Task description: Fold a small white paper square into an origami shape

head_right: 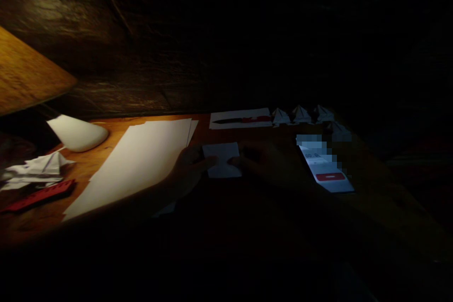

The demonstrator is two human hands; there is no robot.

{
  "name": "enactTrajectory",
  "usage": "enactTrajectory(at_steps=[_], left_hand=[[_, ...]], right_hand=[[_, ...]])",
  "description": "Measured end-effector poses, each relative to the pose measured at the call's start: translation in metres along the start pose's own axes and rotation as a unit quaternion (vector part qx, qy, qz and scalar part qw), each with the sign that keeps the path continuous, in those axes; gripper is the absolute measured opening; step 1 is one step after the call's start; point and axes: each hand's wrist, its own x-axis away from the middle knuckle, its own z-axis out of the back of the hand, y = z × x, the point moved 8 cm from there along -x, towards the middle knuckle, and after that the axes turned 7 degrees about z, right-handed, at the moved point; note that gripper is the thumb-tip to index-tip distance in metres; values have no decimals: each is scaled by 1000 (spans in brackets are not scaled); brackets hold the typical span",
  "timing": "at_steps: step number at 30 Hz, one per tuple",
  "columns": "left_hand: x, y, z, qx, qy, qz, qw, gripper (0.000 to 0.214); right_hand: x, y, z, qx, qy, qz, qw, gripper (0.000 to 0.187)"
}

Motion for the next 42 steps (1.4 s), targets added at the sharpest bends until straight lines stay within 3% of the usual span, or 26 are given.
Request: enactTrajectory(at_steps=[2, 4, 8, 12, 14, 16, 19, 22, 26, 29, 31, 34, 38, 42], left_hand=[[4, 13, 0, -62, 14, -44, 997, 20], [13, 34, -4, -163, 18, -144, 976, 11], [48, 66, -32, -308, -62, -396, 863, 7], [73, 72, -48, -394, -99, -516, 754, 11], [79, 74, -51, -438, -91, -540, 713, 11], [81, 77, -51, -469, -66, -549, 688, 11], [80, 79, -47, -488, -34, -545, 681, 11], [79, 72, -48, -499, -41, -545, 673, 13], [81, 55, -59, -511, -152, -539, 652, 26], [80, 51, -61, -482, -224, -502, 682, 37], [77, 52, -59, -462, -238, -485, 704, 42], [73, 48, -58, -456, -255, -468, 713, 49], [68, 26, -64, -486, -321, -411, 701, 55], [66, 9, -69, -512, -369, -343, 695, 64]], right_hand=[[0, -4, 0, 20, -13, 14, 1000, 15], [-2, -12, 1, 50, -24, 61, 997, 11], [-3, -22, 9, 110, 16, 157, 981, 11], [-3, 1, 13, 32, 50, 78, 995, 22], [-1, 9, 8, -39, 34, 29, 998, 19], [3, 13, 4, -123, 27, -19, 992, 28], [7, 13, 1, -220, 40, -65, 972, 34], [6, 11, 0, -181, 25, -62, 981, 24], [0, 12, 6, -80, 17, -22, 996, 29], [-5, 14, 11, -18, 13, -2, 1000, 18], [-7, 14, 9, 23, -18, 8, 1000, 15], [-7, 12, 1, 72, -59, 31, 995, 18], [-6, 5, -9, 134, -93, 94, 982, 18], [-7, 7, -8, 185, -73, 146, 969, 22]])
